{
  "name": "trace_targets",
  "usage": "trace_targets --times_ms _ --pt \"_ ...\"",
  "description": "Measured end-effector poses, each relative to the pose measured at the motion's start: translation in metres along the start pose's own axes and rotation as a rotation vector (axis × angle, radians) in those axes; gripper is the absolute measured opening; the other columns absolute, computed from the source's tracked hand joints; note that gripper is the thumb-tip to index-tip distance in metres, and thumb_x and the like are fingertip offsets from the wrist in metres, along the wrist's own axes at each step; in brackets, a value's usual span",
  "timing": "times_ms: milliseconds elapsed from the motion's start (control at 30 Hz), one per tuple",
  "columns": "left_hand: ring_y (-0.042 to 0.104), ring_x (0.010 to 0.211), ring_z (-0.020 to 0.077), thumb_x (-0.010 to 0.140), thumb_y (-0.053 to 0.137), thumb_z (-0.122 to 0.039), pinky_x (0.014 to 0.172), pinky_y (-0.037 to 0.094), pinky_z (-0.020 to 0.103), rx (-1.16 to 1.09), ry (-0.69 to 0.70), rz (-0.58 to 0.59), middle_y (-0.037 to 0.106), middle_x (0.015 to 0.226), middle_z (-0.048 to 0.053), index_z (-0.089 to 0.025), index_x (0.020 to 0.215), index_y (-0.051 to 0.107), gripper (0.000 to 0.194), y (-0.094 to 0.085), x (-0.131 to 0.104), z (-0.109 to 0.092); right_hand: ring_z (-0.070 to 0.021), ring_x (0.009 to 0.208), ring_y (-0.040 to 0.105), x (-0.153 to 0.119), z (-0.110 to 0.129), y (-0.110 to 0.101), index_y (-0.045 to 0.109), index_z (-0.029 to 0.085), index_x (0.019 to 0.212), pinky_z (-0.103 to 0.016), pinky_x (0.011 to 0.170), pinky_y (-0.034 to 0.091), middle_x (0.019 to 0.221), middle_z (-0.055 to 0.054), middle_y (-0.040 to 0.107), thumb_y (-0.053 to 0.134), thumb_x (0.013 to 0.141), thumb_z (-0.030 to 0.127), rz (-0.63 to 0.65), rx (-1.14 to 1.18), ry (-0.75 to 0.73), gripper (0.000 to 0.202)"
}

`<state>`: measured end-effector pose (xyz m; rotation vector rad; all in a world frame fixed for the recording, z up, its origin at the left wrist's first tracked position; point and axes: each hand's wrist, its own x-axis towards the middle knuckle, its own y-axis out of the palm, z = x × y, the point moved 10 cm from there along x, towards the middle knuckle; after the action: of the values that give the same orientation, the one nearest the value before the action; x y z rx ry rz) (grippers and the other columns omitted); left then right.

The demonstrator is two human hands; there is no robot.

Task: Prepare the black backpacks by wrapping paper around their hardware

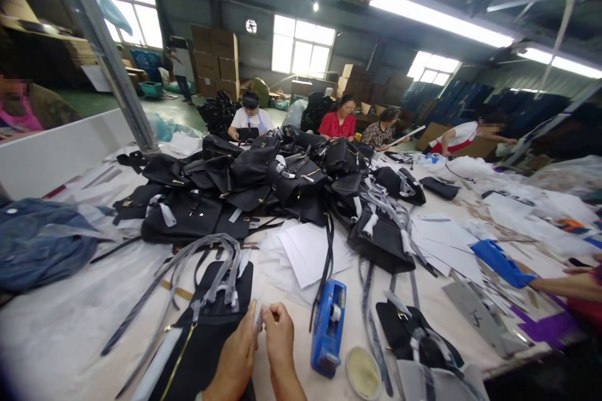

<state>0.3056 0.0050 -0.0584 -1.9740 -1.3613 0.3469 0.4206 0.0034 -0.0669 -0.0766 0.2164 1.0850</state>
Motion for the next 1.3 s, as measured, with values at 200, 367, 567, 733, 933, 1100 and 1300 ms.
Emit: trace_targets --times_ms 200,367,567,733,933,1100,1300 --pt "0.067 0.097 0.0227 0.08 0.023 0.009 0.075 0.056 0.03 0.307 -0.011 0.109 0.054 0.127 0.021 -0.018 0.146 -0.021 0.084 0.007 0.003 -0.012 -0.0084 0.037 0.041 0.003 -0.033 -0.007 0.05 0.019 0.061 -0.021 0.041 0.035 0.04 0.007 0.048 0.07 0.059 0.045 -0.053 0.132 0.215 0.032" --pt "0.067 0.086 0.0193 0.08 0.03 0.011 0.067 0.054 0.023 0.353 -0.006 0.175 0.057 0.113 0.015 -0.022 0.143 -0.029 0.092 0.007 0.007 -0.016 -0.0087 0.038 0.046 0.002 -0.044 -0.005 0.05 0.019 0.066 -0.022 0.044 0.04 0.042 0.006 0.05 0.073 0.054 0.054 -0.037 0.212 0.266 0.043" --pt "0.067 0.087 0.0189 0.082 0.028 0.01 0.064 0.053 0.023 0.373 0.003 0.185 0.055 0.118 0.017 -0.024 0.141 -0.033 0.091 0.01 0.007 -0.008 -0.0113 0.054 0.057 -0.007 -0.023 0.0 0.053 0.017 0.07 -0.026 0.057 0.05 0.058 0.001 0.059 0.066 0.073 0.056 0.037 0.221 0.135 0.042" --pt "0.067 0.094 0.0231 0.083 0.027 0.006 0.073 0.054 0.029 0.284 -0.044 0.242 0.054 0.124 0.022 -0.019 0.15 -0.008 0.079 0.014 0.001 0.003 -0.012 0.052 0.054 -0.009 -0.013 -0.007 0.054 0.017 0.073 -0.025 0.053 0.047 0.055 0.003 0.058 0.073 0.068 0.046 0.008 0.151 0.083 0.035" --pt "0.057 0.115 0.028 0.089 0.048 -0.044 0.092 0.048 0.036 -0.639 -0.297 0.355 0.054 0.133 0.019 -0.015 0.146 0.03 0.066 0.018 0.007 0.013 -0.0114 0.047 0.051 -0.01 -0.006 -0.016 0.053 0.018 0.072 -0.023 0.048 0.04 0.054 0.004 0.056 0.064 0.073 0.037 -0.063 0.072 0.047 0.022" --pt "0.053 0.053 0.0126 0.072 0.063 -0.063 0.051 0.041 0.023 -0.937 -0.52 0.329 0.061 0.065 0.001 -0.013 0.089 0.066 0.053 0.019 0.011 0.014 -0.0128 0.049 0.055 -0.015 0.011 -0.005 0.053 0.019 0.077 -0.023 0.051 0.041 0.056 0.004 0.057 0.057 0.078 0.029 0.026 -0.102 -0.031 0.01" --pt "0.05 0.054 0.0105 0.075 0.062 -0.057 0.051 0.04 0.021 -0.879 -0.52 0.284 0.058 0.065 -0.001 -0.015 0.076 0.059 0.042 0.004 0.01 0.017 -0.0197 0.079 0.061 -0.021 0.019 -0.158 0.061 0.022 0.083 -0.028 0.069 0.041 0.083 -0.005 0.067 0.049 0.085 0.038 -0.391 -0.662 -0.001 0.021"
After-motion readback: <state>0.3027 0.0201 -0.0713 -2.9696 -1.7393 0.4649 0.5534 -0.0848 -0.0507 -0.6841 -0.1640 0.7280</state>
